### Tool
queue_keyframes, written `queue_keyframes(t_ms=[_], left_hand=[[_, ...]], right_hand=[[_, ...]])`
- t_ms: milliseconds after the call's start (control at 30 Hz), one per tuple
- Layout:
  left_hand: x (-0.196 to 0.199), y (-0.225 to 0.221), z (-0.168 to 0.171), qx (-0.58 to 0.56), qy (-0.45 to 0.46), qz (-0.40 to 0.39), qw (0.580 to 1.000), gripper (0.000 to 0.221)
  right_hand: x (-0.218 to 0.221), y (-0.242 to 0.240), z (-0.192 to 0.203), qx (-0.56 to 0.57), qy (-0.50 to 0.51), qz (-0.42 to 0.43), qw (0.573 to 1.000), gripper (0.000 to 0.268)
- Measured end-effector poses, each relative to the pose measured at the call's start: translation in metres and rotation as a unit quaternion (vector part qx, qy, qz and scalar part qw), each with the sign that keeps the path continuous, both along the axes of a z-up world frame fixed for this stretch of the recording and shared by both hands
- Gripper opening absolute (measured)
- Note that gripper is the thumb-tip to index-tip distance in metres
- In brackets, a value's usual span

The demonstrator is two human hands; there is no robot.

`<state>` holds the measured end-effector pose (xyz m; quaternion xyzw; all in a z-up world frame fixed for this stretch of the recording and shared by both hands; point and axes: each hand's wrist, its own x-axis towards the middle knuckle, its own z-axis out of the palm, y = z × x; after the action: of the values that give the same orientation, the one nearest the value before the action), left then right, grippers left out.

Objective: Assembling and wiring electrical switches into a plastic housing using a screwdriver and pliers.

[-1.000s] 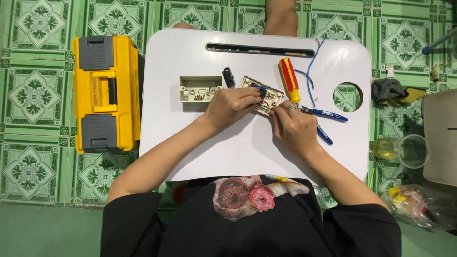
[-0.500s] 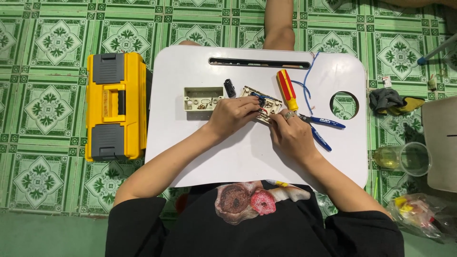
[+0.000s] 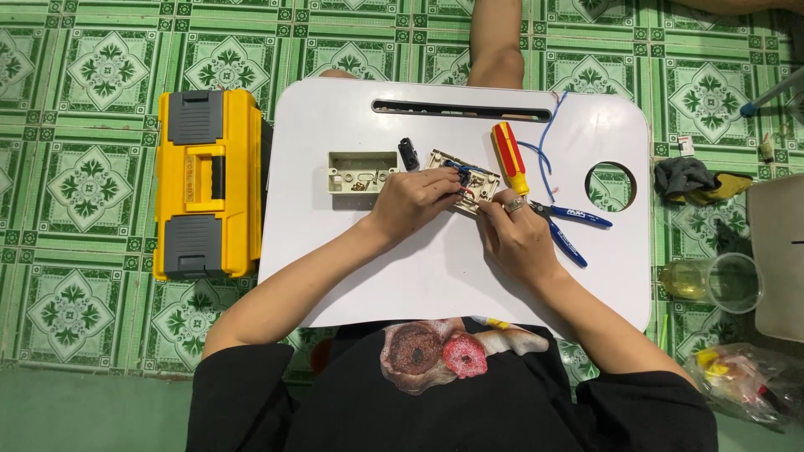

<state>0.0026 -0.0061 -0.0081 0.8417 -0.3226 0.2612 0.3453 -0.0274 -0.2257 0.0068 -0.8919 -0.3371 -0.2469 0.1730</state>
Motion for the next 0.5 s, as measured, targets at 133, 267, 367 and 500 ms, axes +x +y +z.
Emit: queue_keyframes(t_ms=[133,267,367,500], left_hand=[[0.000,-0.001,0.000,0.001,0.000,0.003,1.000,0.010],[0.000,-0.001,-0.003,0.005,0.001,0.007,1.000,0.009],[0.000,-0.002,-0.008,0.006,0.001,0.012,1.000,0.008],[0.000,-0.001,0.000,0.014,0.001,0.012,1.000,0.010]], right_hand=[[0.000,0.003,0.006,-0.005,-0.004,0.003,1.000,0.005],[0.002,0.002,0.009,-0.019,-0.008,-0.006,1.000,0.008],[0.004,-0.001,0.006,-0.024,0.000,-0.006,1.000,0.010],[0.006,-0.008,-0.012,-0.005,0.053,-0.006,0.999,0.014]])
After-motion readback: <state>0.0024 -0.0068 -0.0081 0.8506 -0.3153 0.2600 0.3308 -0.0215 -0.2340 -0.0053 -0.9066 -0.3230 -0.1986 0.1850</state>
